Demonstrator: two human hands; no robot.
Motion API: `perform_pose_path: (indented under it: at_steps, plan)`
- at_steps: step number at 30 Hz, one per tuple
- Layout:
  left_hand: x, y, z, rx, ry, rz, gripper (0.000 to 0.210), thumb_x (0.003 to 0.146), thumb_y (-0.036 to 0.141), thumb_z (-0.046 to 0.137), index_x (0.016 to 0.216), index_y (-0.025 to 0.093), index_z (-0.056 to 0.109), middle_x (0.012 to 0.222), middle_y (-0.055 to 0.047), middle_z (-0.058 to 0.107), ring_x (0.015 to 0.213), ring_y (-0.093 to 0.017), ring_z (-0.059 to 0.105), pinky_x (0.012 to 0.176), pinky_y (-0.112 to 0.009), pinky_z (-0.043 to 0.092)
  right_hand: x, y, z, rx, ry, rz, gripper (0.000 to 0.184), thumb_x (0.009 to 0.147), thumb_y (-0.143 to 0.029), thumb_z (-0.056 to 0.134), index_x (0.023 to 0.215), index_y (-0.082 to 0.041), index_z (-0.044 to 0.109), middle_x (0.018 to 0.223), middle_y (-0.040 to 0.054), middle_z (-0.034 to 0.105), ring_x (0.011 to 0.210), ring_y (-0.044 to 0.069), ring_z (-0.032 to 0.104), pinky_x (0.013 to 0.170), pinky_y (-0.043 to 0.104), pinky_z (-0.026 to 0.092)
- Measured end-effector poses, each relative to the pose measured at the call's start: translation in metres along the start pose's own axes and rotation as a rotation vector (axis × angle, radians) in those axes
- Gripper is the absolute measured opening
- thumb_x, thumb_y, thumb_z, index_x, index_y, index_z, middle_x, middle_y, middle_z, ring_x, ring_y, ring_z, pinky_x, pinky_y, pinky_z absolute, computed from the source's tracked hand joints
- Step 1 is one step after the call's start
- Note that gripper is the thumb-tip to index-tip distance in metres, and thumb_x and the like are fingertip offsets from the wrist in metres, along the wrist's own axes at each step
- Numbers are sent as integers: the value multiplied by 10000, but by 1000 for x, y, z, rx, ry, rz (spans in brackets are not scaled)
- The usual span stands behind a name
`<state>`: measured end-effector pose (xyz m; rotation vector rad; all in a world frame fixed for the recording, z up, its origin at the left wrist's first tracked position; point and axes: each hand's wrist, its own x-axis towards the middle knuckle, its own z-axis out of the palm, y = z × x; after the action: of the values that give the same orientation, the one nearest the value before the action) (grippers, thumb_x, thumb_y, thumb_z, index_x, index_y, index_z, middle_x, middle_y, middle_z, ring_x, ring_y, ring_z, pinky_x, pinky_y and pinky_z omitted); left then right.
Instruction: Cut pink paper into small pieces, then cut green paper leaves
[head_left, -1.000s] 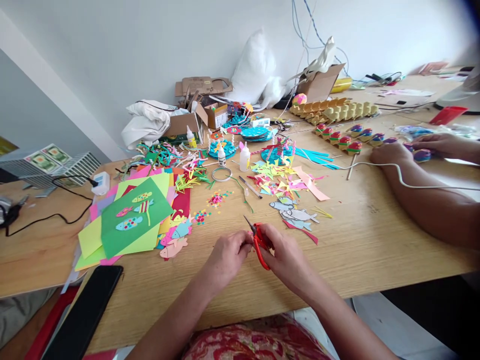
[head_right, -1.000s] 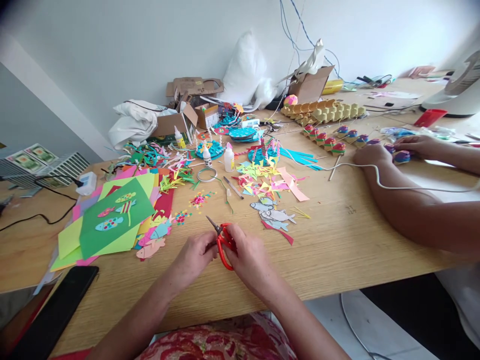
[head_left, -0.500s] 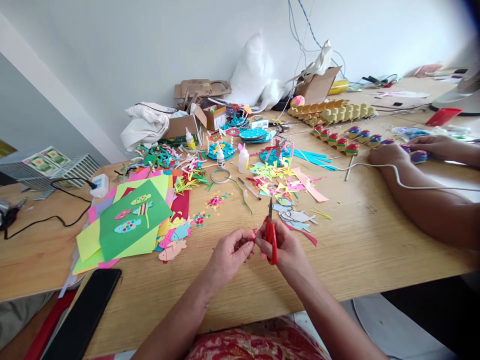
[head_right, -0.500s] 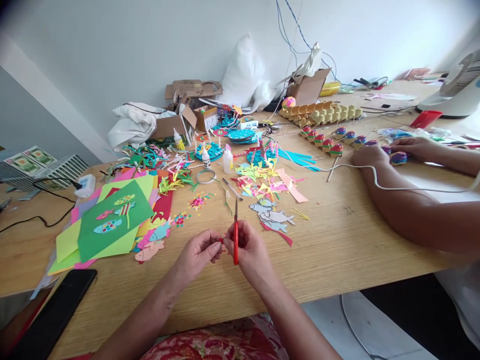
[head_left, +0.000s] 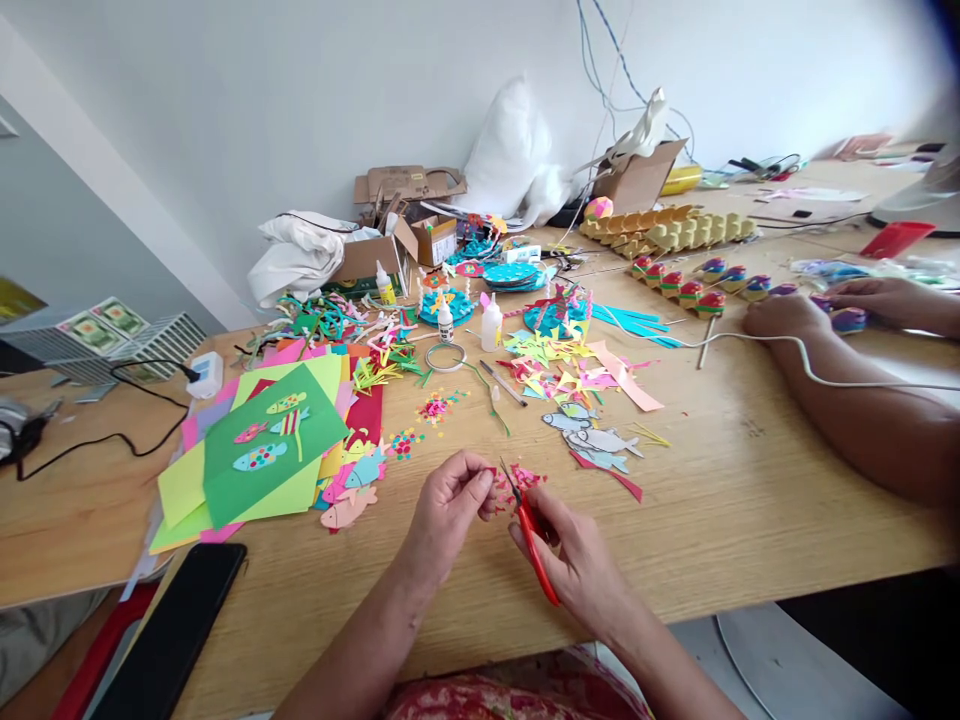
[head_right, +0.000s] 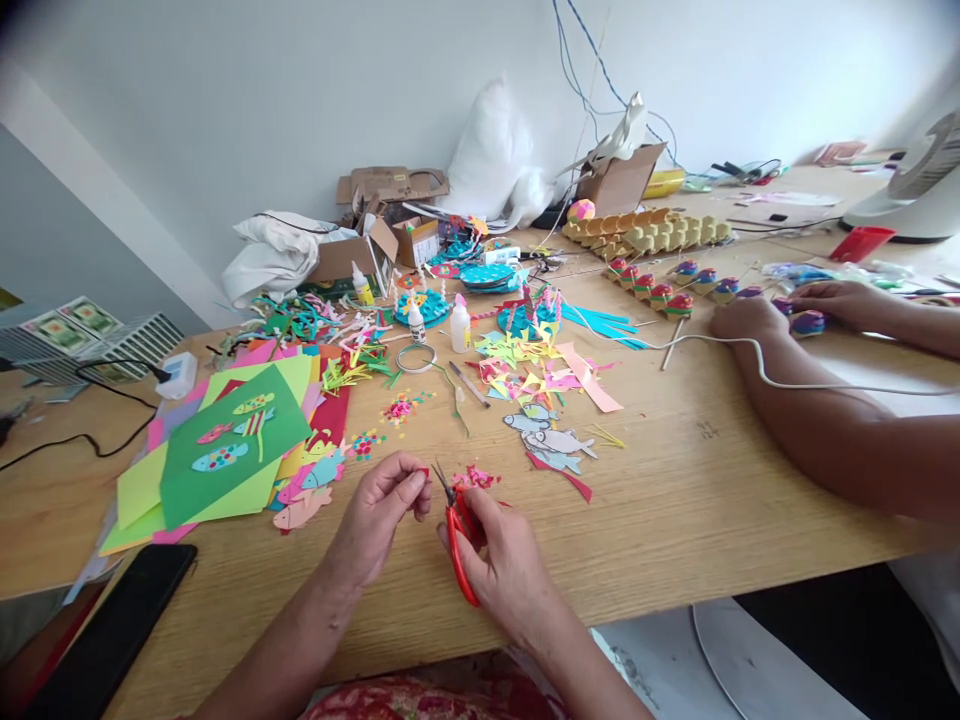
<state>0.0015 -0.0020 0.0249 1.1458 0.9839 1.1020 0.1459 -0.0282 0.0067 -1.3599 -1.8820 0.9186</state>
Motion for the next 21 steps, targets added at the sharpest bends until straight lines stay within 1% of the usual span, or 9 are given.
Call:
perform_pose_path:
  at_steps: [4, 10, 21]
  plan:
    - [0, 1, 4, -13, 9, 8, 141, 764, 276, 521, 719, 143, 506, 594, 14, 493, 552, -86, 457, 532, -200, 380, 1, -1, 2, -34, -2, -24, 175, 823, -306, 397, 691, -193, 414, 570, -47, 403, 509, 98, 370, 486, 208, 278]
    - [-1, 2, 4, 34, -3, 21, 135, 771, 266, 506, 713, 144, 502, 593, 17, 487, 553, -83, 448, 539, -199, 382, 1, -1, 3, -56, 20, -33, 156, 828, -282, 393, 710, -188, 433, 569, -43, 424, 502, 96, 380, 482, 200, 284]
    - [0, -1, 3, 96, -29, -26, 141, 763, 273, 497, 694, 150, 488, 590, 20, 476, 547, -85, 446, 528, -202, 373, -1, 3, 3, -130, 52, -21, 183, 816, -285, 409, 680, -180, 471, 545, -40, 430, 484, 90, 368, 468, 194, 287]
